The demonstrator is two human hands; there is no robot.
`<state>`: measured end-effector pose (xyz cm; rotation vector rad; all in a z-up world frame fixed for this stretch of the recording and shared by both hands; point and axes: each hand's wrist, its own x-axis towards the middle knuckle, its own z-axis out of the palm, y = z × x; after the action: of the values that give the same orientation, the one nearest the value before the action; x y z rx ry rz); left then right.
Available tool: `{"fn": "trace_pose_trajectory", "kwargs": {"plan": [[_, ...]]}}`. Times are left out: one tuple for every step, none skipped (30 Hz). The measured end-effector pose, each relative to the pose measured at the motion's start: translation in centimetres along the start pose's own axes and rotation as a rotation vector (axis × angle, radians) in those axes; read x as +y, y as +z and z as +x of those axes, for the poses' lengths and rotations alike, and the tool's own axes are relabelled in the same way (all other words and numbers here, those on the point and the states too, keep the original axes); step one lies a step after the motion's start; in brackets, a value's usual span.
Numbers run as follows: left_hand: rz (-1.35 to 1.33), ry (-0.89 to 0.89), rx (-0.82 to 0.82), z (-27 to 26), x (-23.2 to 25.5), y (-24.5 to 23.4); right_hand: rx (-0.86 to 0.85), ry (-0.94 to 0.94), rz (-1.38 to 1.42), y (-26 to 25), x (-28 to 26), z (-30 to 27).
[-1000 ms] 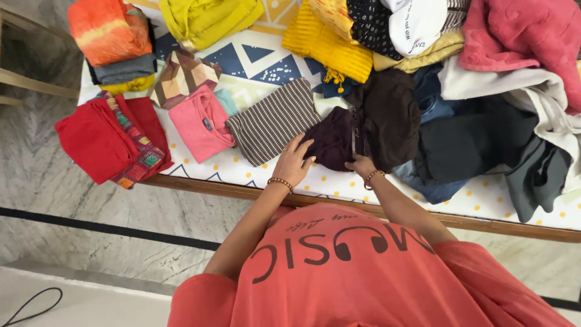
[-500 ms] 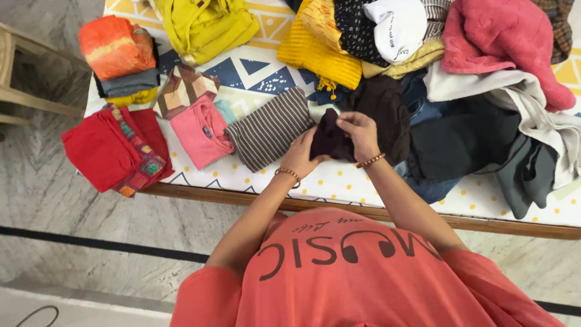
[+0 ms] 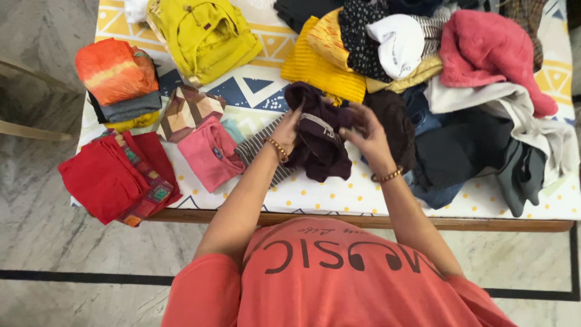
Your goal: The person folds several garments on a bed, including a dark green pair of pants, a striped shirt, a maroon t-shirt, a brown t-shirt, and a black patterned top. Each item is smoothed, folded into a compact rectangle, and placed in a neat stack on the bed.
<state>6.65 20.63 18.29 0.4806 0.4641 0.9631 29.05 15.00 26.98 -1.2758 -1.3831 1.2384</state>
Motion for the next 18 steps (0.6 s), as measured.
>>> {"fn": "trace_pose_trajectory", "kwargs": {"plan": [[-0.064,-0.023,-0.1,-0.4,1.4,1.0,-0.03,-0.009,0.022,0.7,0.1,-0.1],[-0.127,-0.043,-0.2,-0.7,2.7,2.1,-0.059,-0.017,0.044,1.6,0.1,-0.1],[-0.187,-0.069,-0.302,-1.0,3.9,3.2,-0.083,-0.025,0.07,2.6,0.0,-0.3],[-0.213,-0.063,-0.331,-1.2,5.1,4.1,-0.063,-0.115,-0.004,3.4,-0.3,-0.4],[-0.24,-0.061,-0.362,-1.1,6.1,5.0,-0.039,-0.203,-0.08,4.3,-0.8,-0.4],[-0.266,-0.06,-0.393,-1.1,7.0,5.8,-0.017,-0.292,-0.156,5.2,-1.3,-0.5],[-0.299,-0.053,-0.378,-0.9,7.6,6.3,0.072,-0.341,-0.279,6.1,-2.0,-0.7],[-0.332,-0.047,-0.363,-0.7,8.1,6.8,0.161,-0.387,-0.402,7.0,-2.6,-0.9],[-0.364,-0.04,-0.348,-0.4,8.4,7.1,0.249,-0.433,-0.526,7.7,-3.2,-1.0],[-0.304,-0.029,-0.262,0.0,8.5,7.4,0.278,-0.464,-0.557,8.2,-3.8,-0.9],[-0.243,-0.017,-0.175,0.3,8.6,7.5,0.306,-0.494,-0.586,8.8,-4.2,-0.8],[-0.181,-0.004,-0.088,0.5,8.6,7.5,0.333,-0.523,-0.614,9.3,-4.4,-0.6],[-0.137,-0.026,-0.087,0.7,8.5,7.5,0.335,-0.476,-0.614,9.7,-4.4,-0.3],[-0.092,-0.048,-0.087,0.7,8.5,7.4,0.336,-0.429,-0.613,10.1,-4.2,0.1],[-0.047,-0.067,-0.089,0.8,8.4,7.4,0.337,-0.385,-0.612,10.2,-3.9,0.5],[-0.067,-0.051,-0.14,0.7,8.4,7.3,0.325,-0.345,-0.471,10.2,-3.6,0.8],[-0.089,-0.029,-0.19,0.7,8.6,7.1,0.306,-0.309,-0.33,9.9,-3.3,1.2],[-0.111,-0.007,-0.24,0.6,8.9,6.9,0.286,-0.273,-0.189,9.4,-3.0,1.5]]}}
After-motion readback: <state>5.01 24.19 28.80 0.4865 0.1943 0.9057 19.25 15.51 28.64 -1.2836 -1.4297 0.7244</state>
